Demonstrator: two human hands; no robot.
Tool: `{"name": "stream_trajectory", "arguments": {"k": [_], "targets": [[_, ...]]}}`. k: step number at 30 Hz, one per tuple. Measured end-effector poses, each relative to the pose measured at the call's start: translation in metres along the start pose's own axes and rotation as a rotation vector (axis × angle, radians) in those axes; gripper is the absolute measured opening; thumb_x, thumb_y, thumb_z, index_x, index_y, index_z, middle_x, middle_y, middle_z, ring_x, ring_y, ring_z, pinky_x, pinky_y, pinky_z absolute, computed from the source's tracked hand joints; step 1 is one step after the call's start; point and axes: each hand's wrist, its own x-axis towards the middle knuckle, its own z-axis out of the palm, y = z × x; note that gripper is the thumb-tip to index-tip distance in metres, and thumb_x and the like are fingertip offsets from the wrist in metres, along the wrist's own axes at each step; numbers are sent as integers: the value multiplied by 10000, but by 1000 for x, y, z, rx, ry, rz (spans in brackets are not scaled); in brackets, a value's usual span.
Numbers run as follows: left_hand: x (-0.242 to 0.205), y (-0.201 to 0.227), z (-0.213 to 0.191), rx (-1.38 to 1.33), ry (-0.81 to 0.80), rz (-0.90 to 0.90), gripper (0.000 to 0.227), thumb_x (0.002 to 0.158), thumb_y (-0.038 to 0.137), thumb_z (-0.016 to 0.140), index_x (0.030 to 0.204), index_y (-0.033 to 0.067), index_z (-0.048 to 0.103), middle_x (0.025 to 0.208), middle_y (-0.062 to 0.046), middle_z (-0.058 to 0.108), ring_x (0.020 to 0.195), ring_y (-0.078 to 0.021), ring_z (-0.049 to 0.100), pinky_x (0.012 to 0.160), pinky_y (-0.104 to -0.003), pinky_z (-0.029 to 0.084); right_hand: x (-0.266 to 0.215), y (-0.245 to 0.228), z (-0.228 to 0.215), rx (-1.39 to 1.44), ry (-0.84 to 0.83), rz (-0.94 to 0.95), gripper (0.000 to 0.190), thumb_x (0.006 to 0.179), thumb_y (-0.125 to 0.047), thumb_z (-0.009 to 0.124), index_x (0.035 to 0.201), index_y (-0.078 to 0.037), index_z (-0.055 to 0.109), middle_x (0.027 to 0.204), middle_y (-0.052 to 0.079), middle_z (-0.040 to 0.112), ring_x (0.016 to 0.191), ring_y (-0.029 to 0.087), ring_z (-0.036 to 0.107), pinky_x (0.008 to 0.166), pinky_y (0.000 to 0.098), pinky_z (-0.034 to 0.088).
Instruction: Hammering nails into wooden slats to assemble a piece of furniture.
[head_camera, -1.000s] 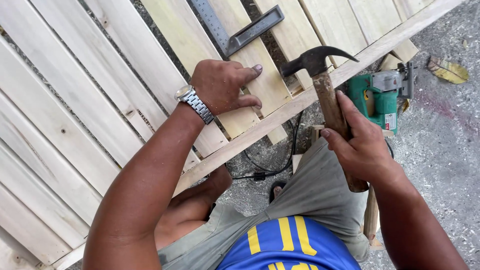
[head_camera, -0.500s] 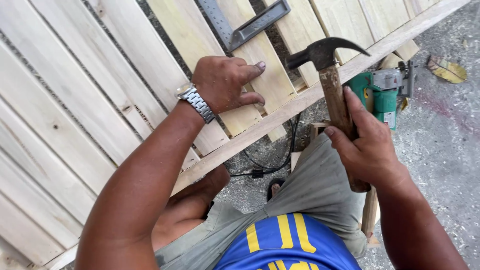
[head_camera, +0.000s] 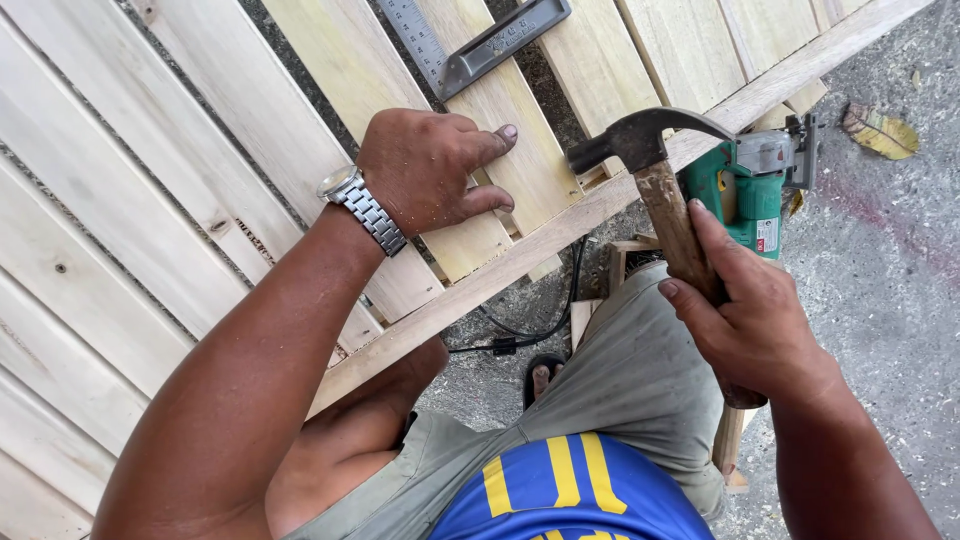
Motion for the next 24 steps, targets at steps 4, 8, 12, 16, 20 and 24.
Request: {"name": "stream_trajectory", "arguments": {"k": [4, 8, 12, 16, 20, 24], "targets": [[0, -1, 0, -14, -23, -9, 598, 837, 727, 844, 1253, 297, 838, 707, 117, 678, 500, -77, 568, 499, -294, 473, 6, 4, 2, -48, -29, -55, 800, 872, -57, 770, 1596, 113, 476, 1057, 266, 749, 737, 348, 739, 595, 438, 573], [-1, -2, 4, 35, -9, -1, 632, 827, 792, 809, 1245, 319, 836, 684, 122, 658, 472, -65, 530, 464, -287, 442, 0, 3, -3, -34, 5, -95, 764, 873, -23, 790, 1572, 123, 518, 1029, 246, 742, 707, 308, 701, 597, 411, 539], [-1, 0, 3, 28, -31, -10, 641, 828, 791, 800, 1259, 318, 832, 697, 119, 673, 484, -72, 555, 480, -289, 466, -11, -3, -8, 3, 50, -110, 781, 855, -7, 770, 1566, 161, 492, 981, 225, 701, 730, 303, 650, 643, 410, 513], [0, 1, 4, 14, -33, -21, 640, 815, 763, 816, 1264, 307, 832, 702, 109, 687, 487, -79, 558, 486, -300, 471, -24, -13, -30, 13, 152, -360, 606, 871, 72, 779, 1409, 216, 539, 856, 157, 647, 572, 189, 524, 514, 347, 413], [-1, 1, 4, 18, -11, -11, 612, 830, 746, 826, 1253, 304, 836, 681, 105, 671, 474, -76, 539, 456, -291, 463, -56, -3, -45, -35, 240, -454, 446, 947, 146, 792, 1287, 164, 503, 843, 149, 566, 640, 230, 447, 607, 439, 382], [1, 1, 5, 12, -9, -13, 616, 818, 743, 832, 1245, 298, 840, 696, 105, 693, 481, -82, 561, 469, -301, 469, -57, 11, -36, -232, 298, -511, 587, 1042, 93, 754, 1539, 71, 443, 1217, 349, 649, 903, 372, 674, 714, 460, 573]]}}
